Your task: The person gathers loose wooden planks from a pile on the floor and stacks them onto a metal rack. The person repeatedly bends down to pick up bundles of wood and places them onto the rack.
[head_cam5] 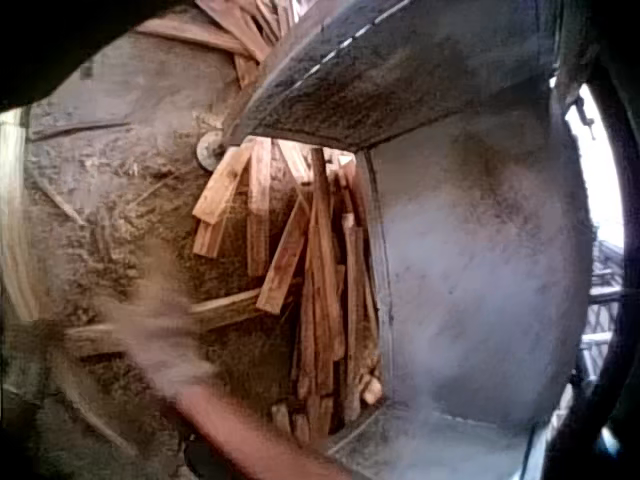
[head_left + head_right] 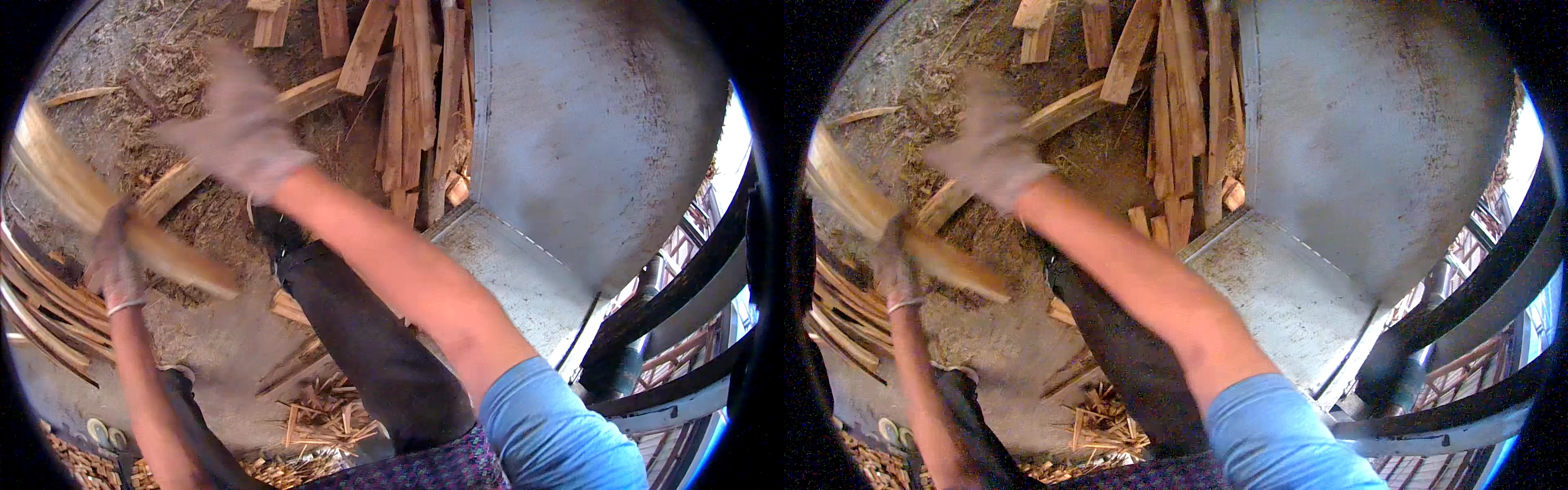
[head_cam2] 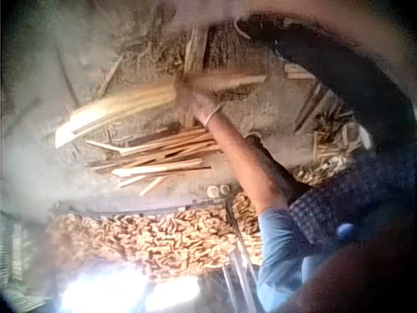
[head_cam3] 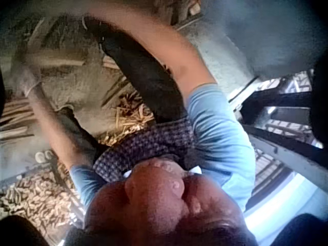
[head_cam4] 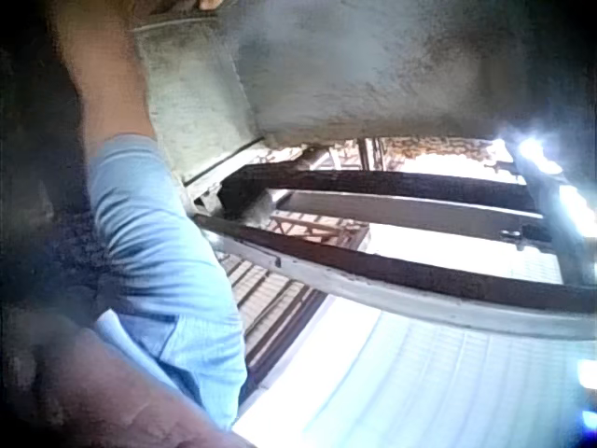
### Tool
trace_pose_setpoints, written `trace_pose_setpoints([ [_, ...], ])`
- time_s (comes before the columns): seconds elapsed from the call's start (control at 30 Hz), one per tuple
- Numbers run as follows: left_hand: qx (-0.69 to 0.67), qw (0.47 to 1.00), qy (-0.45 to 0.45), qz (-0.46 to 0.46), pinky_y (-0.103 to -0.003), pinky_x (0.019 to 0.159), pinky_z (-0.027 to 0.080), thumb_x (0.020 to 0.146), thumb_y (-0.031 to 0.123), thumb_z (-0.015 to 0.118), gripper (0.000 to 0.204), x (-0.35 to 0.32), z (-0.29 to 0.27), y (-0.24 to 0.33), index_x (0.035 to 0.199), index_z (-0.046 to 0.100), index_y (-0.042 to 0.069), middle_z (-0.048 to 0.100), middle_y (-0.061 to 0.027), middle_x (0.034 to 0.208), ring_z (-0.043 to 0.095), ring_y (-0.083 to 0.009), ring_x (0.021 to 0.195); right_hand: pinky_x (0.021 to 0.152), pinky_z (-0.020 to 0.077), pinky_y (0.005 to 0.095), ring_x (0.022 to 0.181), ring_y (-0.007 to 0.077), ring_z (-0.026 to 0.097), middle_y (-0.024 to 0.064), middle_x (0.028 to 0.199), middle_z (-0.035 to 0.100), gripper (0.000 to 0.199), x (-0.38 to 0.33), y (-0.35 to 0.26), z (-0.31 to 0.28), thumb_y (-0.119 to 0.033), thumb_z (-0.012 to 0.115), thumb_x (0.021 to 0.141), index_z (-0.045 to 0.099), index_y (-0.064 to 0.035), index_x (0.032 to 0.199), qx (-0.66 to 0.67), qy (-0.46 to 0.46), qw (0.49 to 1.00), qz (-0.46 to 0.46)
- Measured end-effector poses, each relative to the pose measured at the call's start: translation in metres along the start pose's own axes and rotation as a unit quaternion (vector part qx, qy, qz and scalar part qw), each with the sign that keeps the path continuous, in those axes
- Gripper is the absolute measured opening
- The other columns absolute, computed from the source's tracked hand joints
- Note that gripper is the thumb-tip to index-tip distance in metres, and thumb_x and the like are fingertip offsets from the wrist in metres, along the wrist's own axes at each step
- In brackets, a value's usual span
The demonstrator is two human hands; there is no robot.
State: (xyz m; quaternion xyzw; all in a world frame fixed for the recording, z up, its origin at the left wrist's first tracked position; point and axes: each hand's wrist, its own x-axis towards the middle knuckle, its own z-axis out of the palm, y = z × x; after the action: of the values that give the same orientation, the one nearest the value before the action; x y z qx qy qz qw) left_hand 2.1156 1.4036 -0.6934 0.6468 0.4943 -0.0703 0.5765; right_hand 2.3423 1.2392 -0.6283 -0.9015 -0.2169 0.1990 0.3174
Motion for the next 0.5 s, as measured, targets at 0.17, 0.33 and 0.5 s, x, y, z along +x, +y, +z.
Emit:
trace_pose_setpoints([
  [0.17,0.146,0.972,0.131,-0.128,-0.036,0.099,0.05,0.094,0.032,0.074,0.059,0.005,-0.05,-0.023,0.14,0.058,-0.002,0.067,-0.0193,0.122,0.065,-0.0264,0.11,0.107,0.0491,0.0498,0.125,0.047,0.06,0.0374,0.135,0.058,0.103,-0.013,0.192,-0.115,-0.059,0.082,0.077,0.044,0.0098,0.144,-0.278,0.087,0.924,0.246],
  [0.33,0.303,0.9,0.17,0.263,-0.038,0.108,0.049,0.093,0.029,0.078,0.067,-0.033,0.031,0.006,0.15,0.053,0.003,0.066,-0.0216,0.134,0.065,-0.0299,0.125,0.107,0.0474,0.0422,0.128,0.038,0.061,0.0289,0.138,0.061,0.094,-0.012,0.343,-0.17,-0.06,0.075,0.086,0.049,0.0069,0.146,-0.248,-0.025,0.91,0.331],
  [0.5,0.14,0.954,-0.261,0.042,-0.04,0.115,0.043,0.09,0.036,0.078,0.077,-0.076,0.17,0.055,0.152,0.049,0.0,0.064,-0.0226,0.142,0.059,-0.034,0.136,0.115,0.0416,0.0355,0.138,0.0296,0.055,0.0124,0.152,0.057,0.059,-0.012,0.339,-0.199,-0.036,0.056,0.103,0.051,-0.0086,0.155,-0.076,-0.215,0.916,0.331],
])
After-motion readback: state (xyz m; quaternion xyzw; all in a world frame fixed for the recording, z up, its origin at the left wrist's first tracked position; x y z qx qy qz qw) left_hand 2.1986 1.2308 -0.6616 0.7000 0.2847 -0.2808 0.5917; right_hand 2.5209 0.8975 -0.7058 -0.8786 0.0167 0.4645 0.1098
